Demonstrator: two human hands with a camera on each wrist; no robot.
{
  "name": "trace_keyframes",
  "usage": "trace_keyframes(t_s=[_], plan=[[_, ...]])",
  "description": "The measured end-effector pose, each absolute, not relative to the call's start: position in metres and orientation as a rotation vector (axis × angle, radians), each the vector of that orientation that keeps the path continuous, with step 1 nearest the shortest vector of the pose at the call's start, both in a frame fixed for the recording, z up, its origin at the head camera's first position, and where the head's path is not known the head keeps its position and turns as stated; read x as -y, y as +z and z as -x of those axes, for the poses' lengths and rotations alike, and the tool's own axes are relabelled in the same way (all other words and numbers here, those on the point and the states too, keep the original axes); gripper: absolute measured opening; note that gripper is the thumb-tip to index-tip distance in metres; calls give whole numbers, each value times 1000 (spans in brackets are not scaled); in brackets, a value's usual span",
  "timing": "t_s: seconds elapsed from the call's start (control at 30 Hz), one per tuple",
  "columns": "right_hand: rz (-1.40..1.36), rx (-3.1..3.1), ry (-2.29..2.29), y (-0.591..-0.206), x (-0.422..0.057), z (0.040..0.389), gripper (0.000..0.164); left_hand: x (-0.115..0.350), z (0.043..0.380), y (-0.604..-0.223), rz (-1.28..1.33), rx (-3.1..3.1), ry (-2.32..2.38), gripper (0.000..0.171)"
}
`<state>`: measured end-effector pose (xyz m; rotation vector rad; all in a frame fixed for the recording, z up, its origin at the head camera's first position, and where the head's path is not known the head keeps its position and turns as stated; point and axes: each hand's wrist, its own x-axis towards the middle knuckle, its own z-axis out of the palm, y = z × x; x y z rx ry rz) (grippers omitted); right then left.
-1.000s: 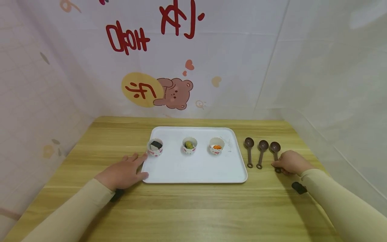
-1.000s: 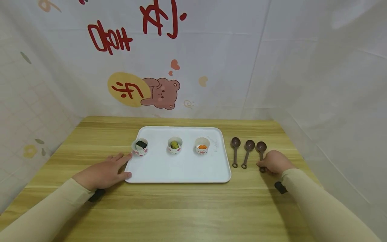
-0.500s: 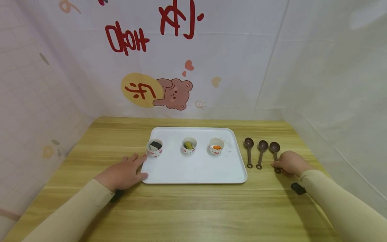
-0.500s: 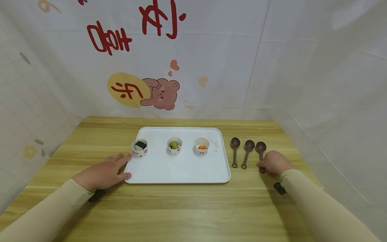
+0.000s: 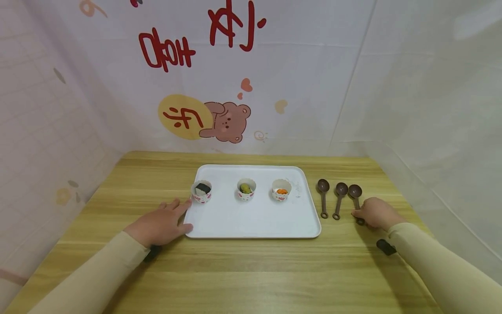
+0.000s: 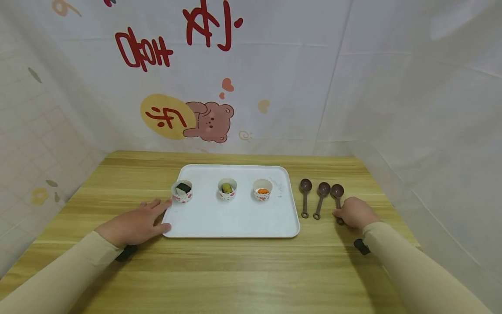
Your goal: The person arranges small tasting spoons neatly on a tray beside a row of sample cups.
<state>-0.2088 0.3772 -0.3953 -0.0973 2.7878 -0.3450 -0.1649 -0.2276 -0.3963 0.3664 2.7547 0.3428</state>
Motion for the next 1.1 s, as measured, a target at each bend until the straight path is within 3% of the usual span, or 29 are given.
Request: trace_keyframes(t_s=[0.83, 0.93, 1.1], plan=[[141, -2881, -380, -377, -348, 204, 48, 229, 164, -396, -415, -2775, 366, 82], [139, -2888, -403, -370, -339, 204, 43, 229, 165, -397, -417, -2776, 363, 82], [120, -2891, -417, -359, -324, 205, 18, 229, 165, -397, -410, -2770, 362, 82]])
